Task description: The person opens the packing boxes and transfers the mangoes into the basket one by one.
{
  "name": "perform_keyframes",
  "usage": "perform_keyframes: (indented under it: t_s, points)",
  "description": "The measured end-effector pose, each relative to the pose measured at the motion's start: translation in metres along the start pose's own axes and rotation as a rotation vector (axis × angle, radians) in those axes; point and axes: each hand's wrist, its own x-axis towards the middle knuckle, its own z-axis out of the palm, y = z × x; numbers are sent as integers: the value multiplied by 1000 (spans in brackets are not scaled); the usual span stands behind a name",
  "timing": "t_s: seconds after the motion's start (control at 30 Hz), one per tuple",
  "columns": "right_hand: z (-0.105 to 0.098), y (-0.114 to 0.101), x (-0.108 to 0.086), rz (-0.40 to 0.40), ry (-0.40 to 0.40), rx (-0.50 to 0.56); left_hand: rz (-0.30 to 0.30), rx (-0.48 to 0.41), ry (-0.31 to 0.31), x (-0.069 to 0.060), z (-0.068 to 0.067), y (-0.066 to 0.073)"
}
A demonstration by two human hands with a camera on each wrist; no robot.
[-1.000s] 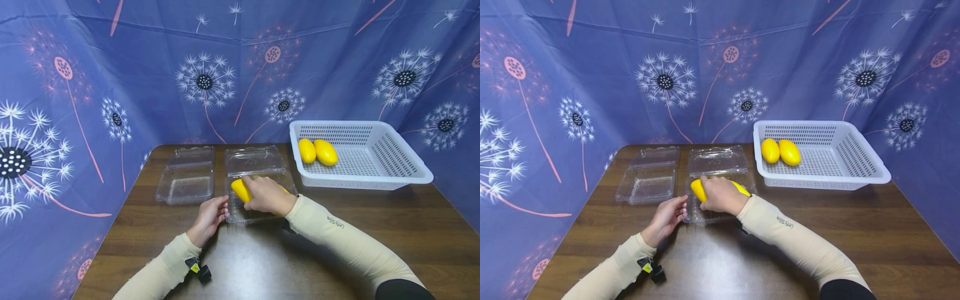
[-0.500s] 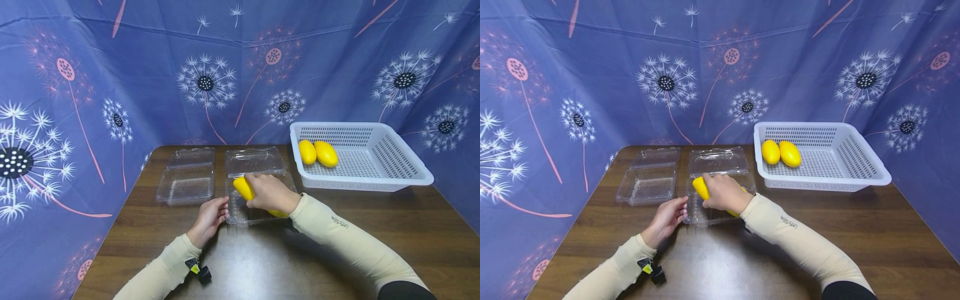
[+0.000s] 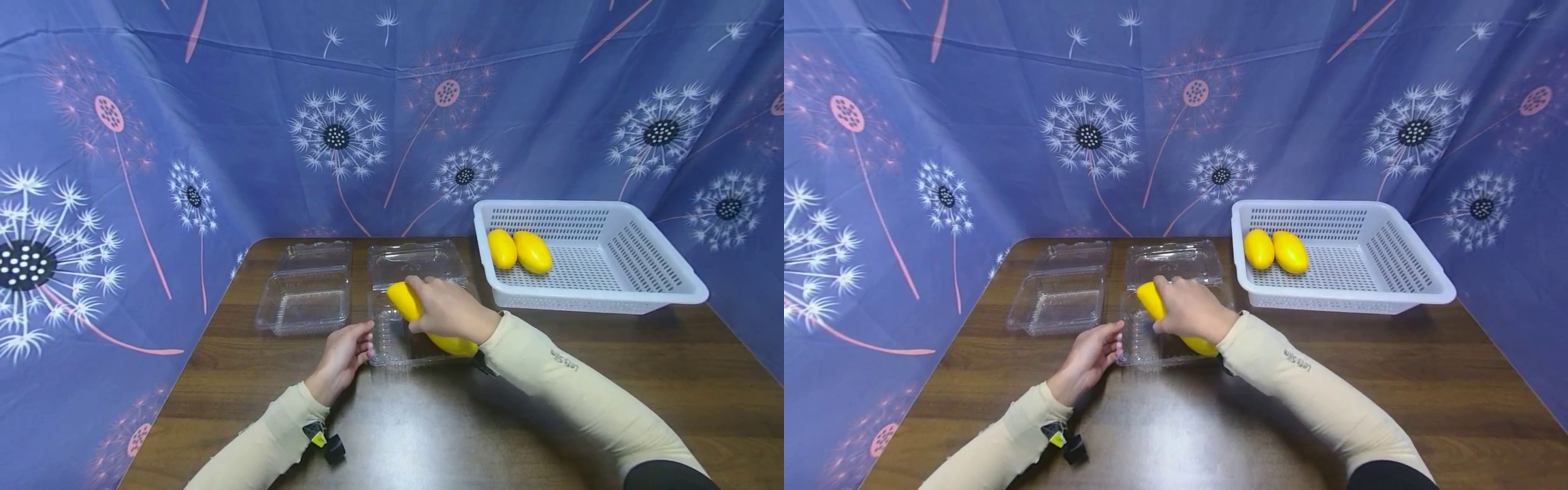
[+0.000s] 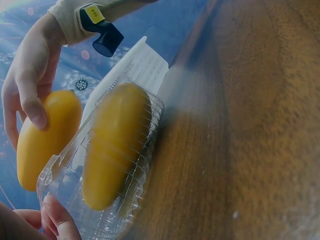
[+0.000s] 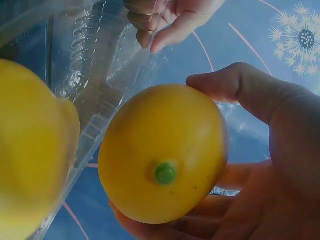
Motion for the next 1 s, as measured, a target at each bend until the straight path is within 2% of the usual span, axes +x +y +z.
perform_keyframes:
  t_s: [0.37, 1.0]
  points:
    - [-14, 7, 3, -4, -4, -20, 1, 2, -4, -1, -1, 0]
    - [-45, 22, 0, 55, 26, -23, 9, -2, -5, 0, 0, -1]
